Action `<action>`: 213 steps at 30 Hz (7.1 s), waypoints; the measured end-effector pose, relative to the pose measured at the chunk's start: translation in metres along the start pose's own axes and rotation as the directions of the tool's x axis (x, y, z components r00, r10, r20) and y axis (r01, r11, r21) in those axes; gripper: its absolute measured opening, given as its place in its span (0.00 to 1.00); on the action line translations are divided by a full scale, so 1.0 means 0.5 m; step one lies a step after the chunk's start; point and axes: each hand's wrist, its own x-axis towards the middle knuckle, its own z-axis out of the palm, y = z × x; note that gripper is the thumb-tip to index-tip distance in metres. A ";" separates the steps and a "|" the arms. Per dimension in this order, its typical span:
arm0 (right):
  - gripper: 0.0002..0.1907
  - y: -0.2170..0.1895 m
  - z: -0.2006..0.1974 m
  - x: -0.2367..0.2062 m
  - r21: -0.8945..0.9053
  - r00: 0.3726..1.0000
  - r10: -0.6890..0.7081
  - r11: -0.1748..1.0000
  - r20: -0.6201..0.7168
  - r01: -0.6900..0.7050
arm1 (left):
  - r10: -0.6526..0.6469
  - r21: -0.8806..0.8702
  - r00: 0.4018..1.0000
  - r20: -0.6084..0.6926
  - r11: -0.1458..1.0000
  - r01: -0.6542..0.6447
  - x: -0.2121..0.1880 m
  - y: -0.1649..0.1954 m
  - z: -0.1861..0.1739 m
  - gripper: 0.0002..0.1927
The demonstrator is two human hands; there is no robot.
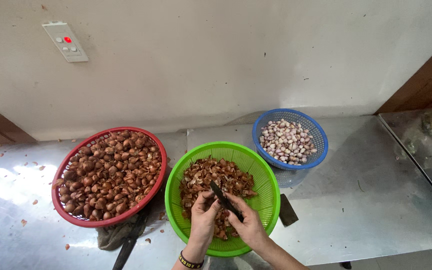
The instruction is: The person peels shallots one by one using a small knife. They hold each shallot in the left hand and remove the outer skin with the knife in the right hand, placing the peeled shallot into a blue basket and the skins into a green basket.
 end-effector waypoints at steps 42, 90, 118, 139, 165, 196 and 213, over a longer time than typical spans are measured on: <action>0.26 0.049 -0.019 0.036 0.180 1.000 0.020 0.983 0.022 -0.024 | -0.265 0.000 0.964 -0.001 0.964 0.265 0.002 0.074 0.047 0.15; 0.30 0.042 -0.049 0.060 0.056 0.971 0.215 0.974 0.103 -0.222 | -0.356 -0.070 0.931 0.078 0.930 0.361 0.062 0.058 -0.042 0.15; 0.30 0.008 -0.048 0.056 0.234 0.941 0.156 0.944 0.300 -0.231 | -0.386 -0.139 0.921 0.047 0.911 0.388 0.057 0.041 -0.038 0.17; 0.32 -0.003 -0.045 0.049 0.071 0.934 0.157 0.979 0.322 -0.189 | -0.240 0.158 0.969 0.055 0.960 0.229 0.044 0.052 -0.028 0.22; 0.31 0.007 -0.072 0.061 0.255 0.913 0.196 0.920 0.357 -0.298 | -0.354 -0.064 0.927 0.121 0.929 0.364 0.044 0.064 -0.041 0.19; 0.30 0.031 -0.020 0.069 0.047 0.972 0.127 0.989 0.200 -0.139 | -0.316 -0.159 0.949 -0.014 0.937 0.310 0.055 0.026 -0.039 0.16; 0.30 0.003 -0.065 0.093 -0.085 0.965 0.226 0.973 0.131 -0.216 | -0.357 -0.083 0.934 -0.027 0.932 0.354 0.060 0.041 -0.038 0.19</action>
